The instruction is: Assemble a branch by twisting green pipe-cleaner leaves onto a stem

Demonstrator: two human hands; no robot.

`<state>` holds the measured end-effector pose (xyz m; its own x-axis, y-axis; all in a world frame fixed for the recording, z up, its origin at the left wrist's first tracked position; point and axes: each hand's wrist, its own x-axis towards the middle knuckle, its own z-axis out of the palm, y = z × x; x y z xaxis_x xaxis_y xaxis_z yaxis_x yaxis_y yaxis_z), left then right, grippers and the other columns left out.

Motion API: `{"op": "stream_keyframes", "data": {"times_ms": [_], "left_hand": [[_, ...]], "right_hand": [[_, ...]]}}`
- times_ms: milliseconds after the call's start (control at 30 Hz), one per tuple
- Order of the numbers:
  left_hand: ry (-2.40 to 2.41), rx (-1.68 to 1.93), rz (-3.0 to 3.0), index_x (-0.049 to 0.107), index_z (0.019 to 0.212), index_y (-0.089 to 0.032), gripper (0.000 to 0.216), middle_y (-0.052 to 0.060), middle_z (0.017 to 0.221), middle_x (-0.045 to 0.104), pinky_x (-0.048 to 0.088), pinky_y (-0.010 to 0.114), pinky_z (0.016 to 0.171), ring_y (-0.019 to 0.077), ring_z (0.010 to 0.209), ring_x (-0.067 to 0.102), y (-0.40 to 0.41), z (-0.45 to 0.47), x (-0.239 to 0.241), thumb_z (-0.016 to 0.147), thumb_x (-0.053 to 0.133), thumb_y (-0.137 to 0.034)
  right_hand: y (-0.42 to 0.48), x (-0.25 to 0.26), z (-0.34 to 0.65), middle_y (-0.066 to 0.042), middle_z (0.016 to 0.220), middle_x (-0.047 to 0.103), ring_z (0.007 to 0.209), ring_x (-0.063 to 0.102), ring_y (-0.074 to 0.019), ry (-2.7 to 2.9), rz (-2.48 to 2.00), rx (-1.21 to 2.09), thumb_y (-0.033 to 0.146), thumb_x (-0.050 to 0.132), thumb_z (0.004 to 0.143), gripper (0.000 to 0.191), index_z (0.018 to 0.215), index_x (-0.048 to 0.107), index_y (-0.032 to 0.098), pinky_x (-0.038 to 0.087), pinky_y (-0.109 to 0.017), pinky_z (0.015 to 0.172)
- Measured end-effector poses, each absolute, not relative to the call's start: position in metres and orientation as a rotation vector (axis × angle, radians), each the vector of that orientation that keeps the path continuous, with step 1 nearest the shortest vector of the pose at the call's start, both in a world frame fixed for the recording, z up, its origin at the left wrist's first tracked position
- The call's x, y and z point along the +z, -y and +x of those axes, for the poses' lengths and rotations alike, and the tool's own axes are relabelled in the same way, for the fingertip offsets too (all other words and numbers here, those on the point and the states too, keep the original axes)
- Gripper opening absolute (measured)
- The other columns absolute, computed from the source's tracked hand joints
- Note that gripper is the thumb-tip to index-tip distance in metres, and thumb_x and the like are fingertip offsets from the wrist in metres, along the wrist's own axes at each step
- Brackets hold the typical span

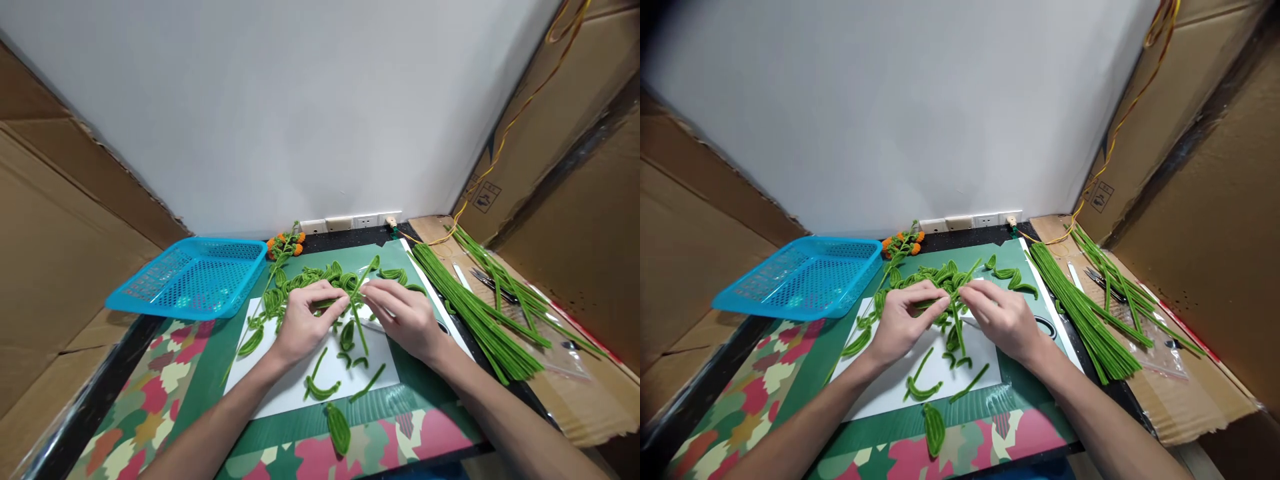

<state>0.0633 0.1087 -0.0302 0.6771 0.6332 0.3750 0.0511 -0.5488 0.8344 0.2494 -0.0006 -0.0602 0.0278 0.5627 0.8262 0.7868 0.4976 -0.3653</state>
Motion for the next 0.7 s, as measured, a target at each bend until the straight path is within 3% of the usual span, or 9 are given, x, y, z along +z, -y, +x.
{"op": "stream_keyframes", "data": {"times_ms": [133, 333, 500, 700], "left_hand": [[-0.504, 0.72, 1.84, 0.084, 0.083, -0.016, 0.02, 0.002, 0.067, 0.062, 0.039, 0.024, 0.053, 0.0113, 0.058, 0.052, -0.106, 0.061, -0.035, 0.094, 0.074, -0.029], [-0.492, 0.781, 1.912, 0.085, 0.083, -0.016, 0.017, 0.005, 0.073, 0.067, 0.044, 0.025, 0.058, 0.014, 0.066, 0.059, -0.099, 0.058, -0.036, 0.093, 0.074, -0.024], [-0.449, 0.897, 2.066, 0.082, 0.084, -0.016, 0.015, 0.005, 0.075, 0.069, 0.046, 0.027, 0.06, 0.0155, 0.067, 0.062, -0.093, 0.057, -0.032, 0.094, 0.071, -0.019], [-0.313, 1.171, 2.545, 0.076, 0.087, -0.019, 0.015, 0.002, 0.074, 0.071, 0.041, 0.034, 0.066, 0.0139, 0.062, 0.057, -0.094, 0.06, -0.028, 0.094, 0.066, -0.009]], "right_hand": [[0.001, -0.066, 0.255, -0.016, 0.108, 0.08, 0.097, 0.078, -0.0228, 1.915, -1.055, -0.58, 0.005, 0.062, 0.099, 0.025, 0.122, 0.071, 0.013, 0.067, -0.033, 0.082], [0.0, -0.071, 0.248, -0.014, 0.102, 0.079, 0.089, 0.077, -0.0205, 1.901, -1.059, -0.513, 0.007, 0.06, 0.101, 0.02, 0.117, 0.071, 0.013, 0.064, -0.031, 0.076], [0.0, -0.07, 0.234, -0.011, 0.094, 0.077, 0.083, 0.073, -0.0191, 1.702, -1.131, -0.177, 0.013, 0.057, 0.104, 0.017, 0.104, 0.074, 0.018, 0.059, -0.028, 0.073], [0.002, -0.059, 0.219, -0.003, 0.071, 0.069, 0.063, 0.065, -0.0167, 1.231, -1.258, 0.547, 0.033, 0.065, 0.103, 0.023, 0.088, 0.075, 0.02, 0.051, -0.028, 0.062]]}}
